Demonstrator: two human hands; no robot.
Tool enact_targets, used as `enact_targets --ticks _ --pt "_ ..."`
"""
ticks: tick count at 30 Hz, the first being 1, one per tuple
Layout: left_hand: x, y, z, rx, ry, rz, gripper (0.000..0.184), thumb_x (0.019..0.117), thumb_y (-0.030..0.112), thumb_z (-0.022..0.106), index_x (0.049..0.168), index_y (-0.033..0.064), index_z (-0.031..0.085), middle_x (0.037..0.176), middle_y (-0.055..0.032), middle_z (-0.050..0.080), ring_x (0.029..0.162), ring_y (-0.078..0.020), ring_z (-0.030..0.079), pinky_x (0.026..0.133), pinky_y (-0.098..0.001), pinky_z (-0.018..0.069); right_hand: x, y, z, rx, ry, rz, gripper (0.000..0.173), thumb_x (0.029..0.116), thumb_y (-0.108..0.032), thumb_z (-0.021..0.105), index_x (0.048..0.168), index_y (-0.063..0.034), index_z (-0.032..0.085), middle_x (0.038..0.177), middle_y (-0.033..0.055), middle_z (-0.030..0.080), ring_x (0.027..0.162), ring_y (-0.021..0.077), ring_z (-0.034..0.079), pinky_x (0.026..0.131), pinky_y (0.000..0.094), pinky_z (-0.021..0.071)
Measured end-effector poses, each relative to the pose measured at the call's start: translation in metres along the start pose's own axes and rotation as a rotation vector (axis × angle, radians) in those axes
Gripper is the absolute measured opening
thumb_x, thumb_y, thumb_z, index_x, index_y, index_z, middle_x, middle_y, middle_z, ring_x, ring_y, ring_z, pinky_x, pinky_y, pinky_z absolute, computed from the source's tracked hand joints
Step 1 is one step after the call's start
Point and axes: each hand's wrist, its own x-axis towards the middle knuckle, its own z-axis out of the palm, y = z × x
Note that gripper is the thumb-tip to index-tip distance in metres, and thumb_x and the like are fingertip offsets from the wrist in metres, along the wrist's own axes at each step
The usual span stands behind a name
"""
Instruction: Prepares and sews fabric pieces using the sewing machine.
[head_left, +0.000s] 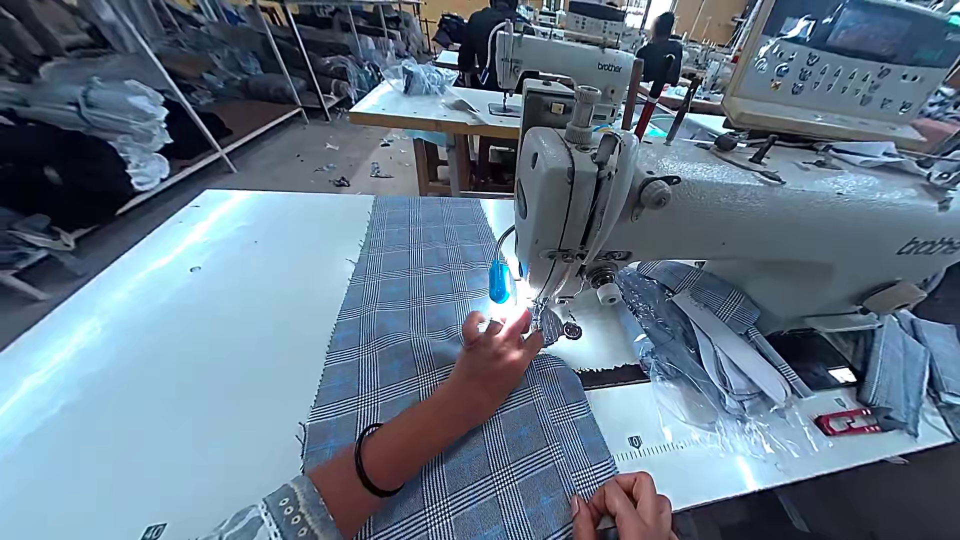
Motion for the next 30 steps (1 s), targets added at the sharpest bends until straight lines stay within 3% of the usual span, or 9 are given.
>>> enact_targets --ticks 4,7,9,11,12,14,17,25,30 --pt "-0.005 0.006 0.0 0.026 -0.001 0.053 0.016 0.078 -0.007 0.074 0.082 0.0076 0.076 0.086 -0.0094 0.07 0.074 -0.0238 0.066 0.081 -0.0464 0.044 -0.001 0.001 -0.001 0.002 -0.007 -0.005 0.017 0.0848 -0.015 0.072 0.073 -0.0037 0.068 0.088 0.0137 0.058 0.09 0.0335 0.057 0.077 0.0528 0.037" --pt "-0.01 0.017 -0.013 0.047 -0.112 0.002 0.017 0.0789 -0.008 0.075 0.088 0.0054 0.079 0.087 -0.0103 0.073 0.071 -0.0254 0.069 0.09 -0.0524 0.0474 -0.002 0.001 -0.002 0.002 -0.002 -0.01 0.017 0.0847 -0.015 0.072 0.073 -0.0038 0.067 0.087 0.0126 0.057 0.09 0.0328 0.057 0.078 0.0523 0.0364" --pt "-0.015 0.026 -0.023 -0.007 -0.202 -0.056 0.014 0.0904 0.013 0.073 0.097 0.003 0.079 0.091 -0.0127 0.074 0.075 -0.0285 0.071 0.094 -0.0601 0.0452 -0.002 0.001 -0.002 0.002 0.0 -0.005 0.017 0.0847 -0.015 0.072 0.072 -0.0048 0.067 0.086 0.0118 0.057 0.09 0.0319 0.057 0.078 0.0518 0.0361" --pt "-0.018 0.037 -0.038 -0.078 -0.385 -0.136 0.05 0.0976 0.041 0.062 0.118 -0.0026 0.074 0.112 -0.0196 0.074 0.101 -0.0354 0.073 0.105 -0.0687 0.0364 -0.003 0.001 -0.003 0.002 0.001 -0.001 0.016 0.0842 -0.015 0.072 0.072 -0.0051 0.068 0.086 0.0117 0.057 0.09 0.0321 0.057 0.078 0.0525 0.0361" --pt "-0.017 0.04 -0.046 -0.135 -0.517 -0.185 0.063 0.0985 0.049 0.058 0.129 -0.0051 0.066 0.129 -0.0234 0.068 0.122 -0.0384 0.065 0.111 -0.0714 0.0266 -0.003 0.0 -0.003 0.007 -0.002 0.0 0.016 0.0841 -0.014 0.072 0.072 -0.0049 0.068 0.086 0.0119 0.057 0.09 0.0323 0.057 0.078 0.0528 0.0358" --pt "-0.007 0.041 -0.063 -0.257 -0.835 -0.273 0.086 0.0976 0.061 0.052 0.151 -0.0063 0.043 0.159 -0.0255 0.039 0.151 -0.038 0.033 0.117 -0.0729 0.0027 -0.004 0.0 -0.003 0.013 -0.003 0.0 0.015 0.0844 -0.014 0.072 0.073 -0.0044 0.068 0.087 0.0124 0.058 0.091 0.0331 0.057 0.078 0.0537 0.0359" --pt "-0.001 0.039 -0.068 -0.339 -1.057 -0.34 0.116 0.0865 0.075 0.057 0.161 -0.0046 0.018 0.17 -0.0227 0.009 0.159 -0.0352 0.003 0.112 -0.0771 -0.0103 -0.003 0.0 -0.005 0.008 -0.021 0.003 0.015 0.0856 -0.015 0.072 0.074 -0.005 0.069 0.089 0.0121 0.058 0.093 0.0335 0.058 0.078 0.0547 0.0361" --pt "-0.002 0.044 -0.066 -0.328 -1.105 -0.353 0.135 0.0767 0.088 0.055 0.162 -0.0044 0.005 0.171 -0.0221 -0.005 0.158 -0.0351 -0.01 0.111 -0.0776 -0.0126 0.011 0.023 -0.044 0.055 -0.183 -0.144 0.033 0.1034 -0.017 0.054 0.09 0.0042 0.075 0.083 0.0163 0.067 0.084 0.0346 0.067 0.085 0.0648 0.0431" --pt "-0.001 0.04 -0.066 -0.323 -1.117 -0.335 0.136 0.0767 0.088 0.054 0.162 -0.0036 0.002 0.171 -0.0207 -0.006 0.159 -0.0334 -0.009 0.111 -0.0782 -0.0116 0.024 0.034 -0.046 0.031 -0.124 -0.533 0.023 0.094 0.006 0.055 0.106 0.002 0.075 0.106 0.0174 0.073 0.101 0.0316 0.071 0.092 0.0507 0.0541"
